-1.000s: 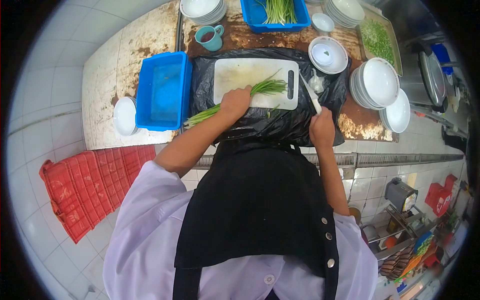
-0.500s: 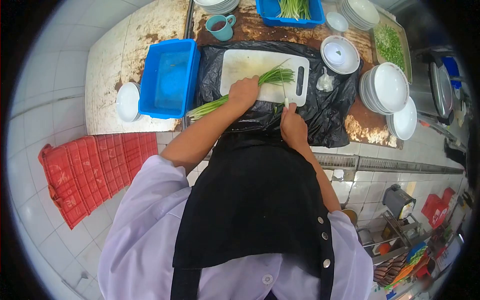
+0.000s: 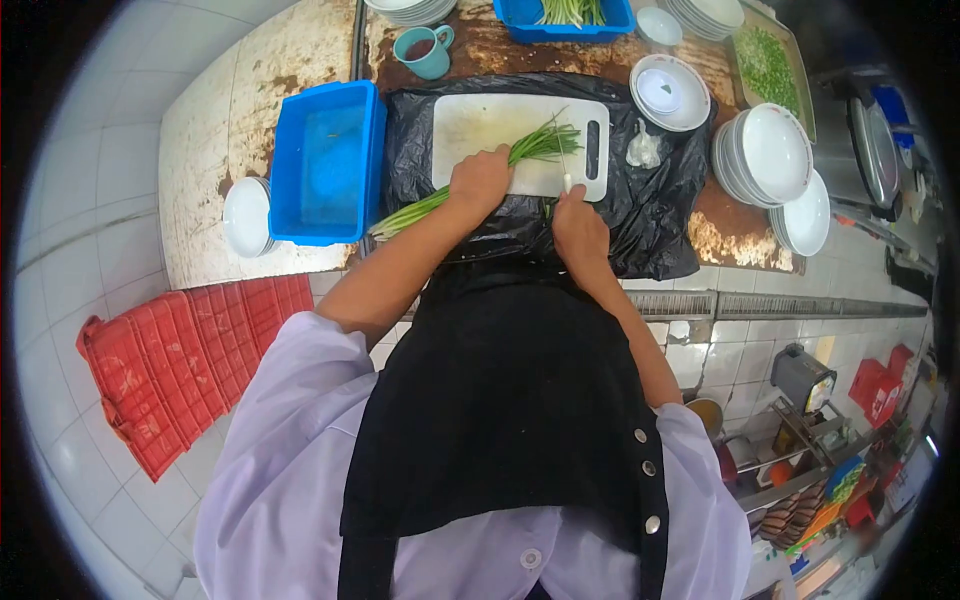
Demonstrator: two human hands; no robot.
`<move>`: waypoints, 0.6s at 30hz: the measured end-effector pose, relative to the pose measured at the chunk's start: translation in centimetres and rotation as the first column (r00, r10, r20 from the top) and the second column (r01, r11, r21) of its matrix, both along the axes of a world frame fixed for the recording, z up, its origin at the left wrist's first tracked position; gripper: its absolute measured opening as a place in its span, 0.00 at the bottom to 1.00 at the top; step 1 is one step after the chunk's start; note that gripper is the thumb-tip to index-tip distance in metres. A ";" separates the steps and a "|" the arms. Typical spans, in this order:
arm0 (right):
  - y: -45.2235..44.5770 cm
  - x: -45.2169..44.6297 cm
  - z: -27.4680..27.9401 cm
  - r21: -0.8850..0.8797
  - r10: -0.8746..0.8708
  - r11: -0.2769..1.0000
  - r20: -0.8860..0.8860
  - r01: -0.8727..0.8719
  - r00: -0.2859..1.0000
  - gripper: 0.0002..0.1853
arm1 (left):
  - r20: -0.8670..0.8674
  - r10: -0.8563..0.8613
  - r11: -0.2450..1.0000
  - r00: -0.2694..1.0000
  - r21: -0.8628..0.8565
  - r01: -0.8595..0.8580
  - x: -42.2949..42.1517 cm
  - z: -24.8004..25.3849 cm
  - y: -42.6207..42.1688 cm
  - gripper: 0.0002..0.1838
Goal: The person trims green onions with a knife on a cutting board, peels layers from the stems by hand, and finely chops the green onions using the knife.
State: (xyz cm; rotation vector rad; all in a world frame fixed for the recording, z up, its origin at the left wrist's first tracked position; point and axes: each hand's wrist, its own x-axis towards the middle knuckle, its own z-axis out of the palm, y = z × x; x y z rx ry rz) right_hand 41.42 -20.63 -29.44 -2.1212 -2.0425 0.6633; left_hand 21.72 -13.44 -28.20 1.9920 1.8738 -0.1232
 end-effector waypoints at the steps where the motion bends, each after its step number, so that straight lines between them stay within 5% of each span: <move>1: 0.0 -0.3 0.0 -0.005 -0.017 1.000 0.003 0.017 1.000 0.17 | 0.003 -0.005 1.000 1.000 -0.003 0.005 -0.1 0.0 0.0 0.17; 18: -6.2 -2.2 1.0 -0.198 -0.174 0.966 -0.017 0.167 0.985 0.17 | 0.041 -0.006 1.000 0.999 -0.022 0.007 -0.2 0.4 0.5 0.17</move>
